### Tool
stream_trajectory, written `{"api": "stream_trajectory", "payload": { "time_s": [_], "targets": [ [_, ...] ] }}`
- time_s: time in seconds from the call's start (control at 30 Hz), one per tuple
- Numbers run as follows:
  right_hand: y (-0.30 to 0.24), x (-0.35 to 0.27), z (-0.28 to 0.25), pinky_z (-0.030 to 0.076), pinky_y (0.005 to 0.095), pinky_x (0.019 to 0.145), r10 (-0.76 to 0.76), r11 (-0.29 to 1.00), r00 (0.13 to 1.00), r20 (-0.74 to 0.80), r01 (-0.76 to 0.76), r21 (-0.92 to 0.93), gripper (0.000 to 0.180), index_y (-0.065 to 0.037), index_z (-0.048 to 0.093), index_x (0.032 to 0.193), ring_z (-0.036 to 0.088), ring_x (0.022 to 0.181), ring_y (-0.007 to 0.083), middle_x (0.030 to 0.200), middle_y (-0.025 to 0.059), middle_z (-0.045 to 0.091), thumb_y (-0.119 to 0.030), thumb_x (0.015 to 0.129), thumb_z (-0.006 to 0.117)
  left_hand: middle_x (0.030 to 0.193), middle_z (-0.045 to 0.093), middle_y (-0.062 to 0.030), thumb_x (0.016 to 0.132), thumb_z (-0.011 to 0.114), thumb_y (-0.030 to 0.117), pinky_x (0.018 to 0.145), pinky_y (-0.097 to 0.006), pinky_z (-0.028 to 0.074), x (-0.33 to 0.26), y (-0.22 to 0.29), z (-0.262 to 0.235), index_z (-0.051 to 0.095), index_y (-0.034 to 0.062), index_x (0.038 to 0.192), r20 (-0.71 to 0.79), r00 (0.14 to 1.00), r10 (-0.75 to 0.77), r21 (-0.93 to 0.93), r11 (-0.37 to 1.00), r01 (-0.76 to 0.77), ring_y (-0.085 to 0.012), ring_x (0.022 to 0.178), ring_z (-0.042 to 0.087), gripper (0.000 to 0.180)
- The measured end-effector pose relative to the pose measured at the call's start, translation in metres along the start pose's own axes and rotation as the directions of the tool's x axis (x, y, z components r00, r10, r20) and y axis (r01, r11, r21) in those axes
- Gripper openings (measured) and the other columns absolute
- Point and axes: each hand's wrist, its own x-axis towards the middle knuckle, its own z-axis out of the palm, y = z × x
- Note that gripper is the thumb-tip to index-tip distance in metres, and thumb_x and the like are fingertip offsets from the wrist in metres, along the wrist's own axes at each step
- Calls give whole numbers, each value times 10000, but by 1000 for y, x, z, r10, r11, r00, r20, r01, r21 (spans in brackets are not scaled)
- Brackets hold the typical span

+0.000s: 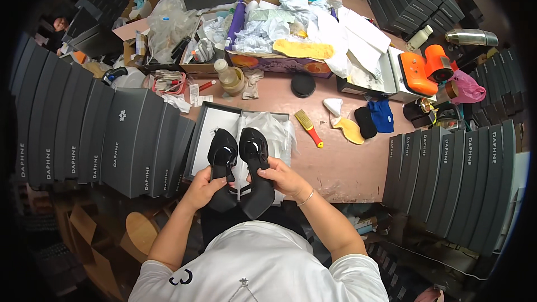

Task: Packaging black high-heeled shoes into branded boxes with protective tissue paper and silica packets.

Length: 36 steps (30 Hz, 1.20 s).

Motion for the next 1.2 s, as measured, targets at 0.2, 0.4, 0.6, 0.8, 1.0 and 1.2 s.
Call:
{"api": "stream_trajectory", "payload": {
  "time_s": [0.2, 0.4, 0.6, 0.8, 1.0, 1.2],
  "targets": [
    [9, 24, -14, 515, 295, 789, -13, 992, 997, 80, 2, 130, 316, -5, 548, 1102, 627, 852, 159, 945, 103, 650, -229, 886, 608, 1178, 578, -194, 821, 682, 232, 913, -406, 445, 29, 34, -23, 567, -4, 1189, -199, 953, 228, 834, 550, 42, -330, 1106, 556, 453],
    [16, 28, 5, 513, 300, 777, 13, 972, 991, 130, -43, 231, 331, 9, 561, 1060, 620, 820, 173, 904, 98, 638, -263, 881, 620, 1407, 388, -174, 802, 683, 151, 1064, -368, 333, 67, 23, 10, 480, 34, 1336, -2, 905, 426, 343, 850, -400, -296, 1301, 403, 583],
    [21, 11, 11, 514, 300, 768, 0, 974, 993, 122, -28, 226, 313, -2, 564, 1040, 619, 781, 168, 869, 89, 630, -268, 882, 613, 1238, 469, -119, 833, 660, 133, 1003, -310, 376, 62, 7, 28, 553, 21, 1234, -66, 897, 437, 135, 895, -426, -216, 1163, 483, 430],
    [27, -1, 18, 500, 328, 745, 34, 975, 995, 96, -54, 216, 336, -41, 502, 1049, 594, 789, 211, 796, 109, 602, -290, 860, 626, 1159, 545, -109, 859, 594, 115, 972, -295, 369, 49, 7, 54, 627, -18, 1060, -263, 841, 473, 201, 879, -432, -196, 1113, 502, 243],
    [34, -8, 23, 487, 331, 695, 18, 954, 992, 123, -53, 295, 372, -27, 512, 1022, 563, 710, 213, 734, 118, 582, -315, 831, 648, 1078, 588, -100, 949, 503, 127, 927, -288, 395, 42, 10, 69, 659, -24, 985, -378, 807, 452, 224, 891, -394, -178, 1033, 538, 220],
    [40, -15, 23, 477, 323, 674, 4, 940, 985, 170, -62, 335, 342, -19, 545, 957, 551, 688, 210, 734, 116, 576, -320, 829, 642, 1105, 570, -112, 952, 506, 155, 947, -309, 385, 31, 15, 73, 643, -12, 1014, -336, 814, 474, 291, 874, -389, -195, 1061, 525, 225]
  ]
}}
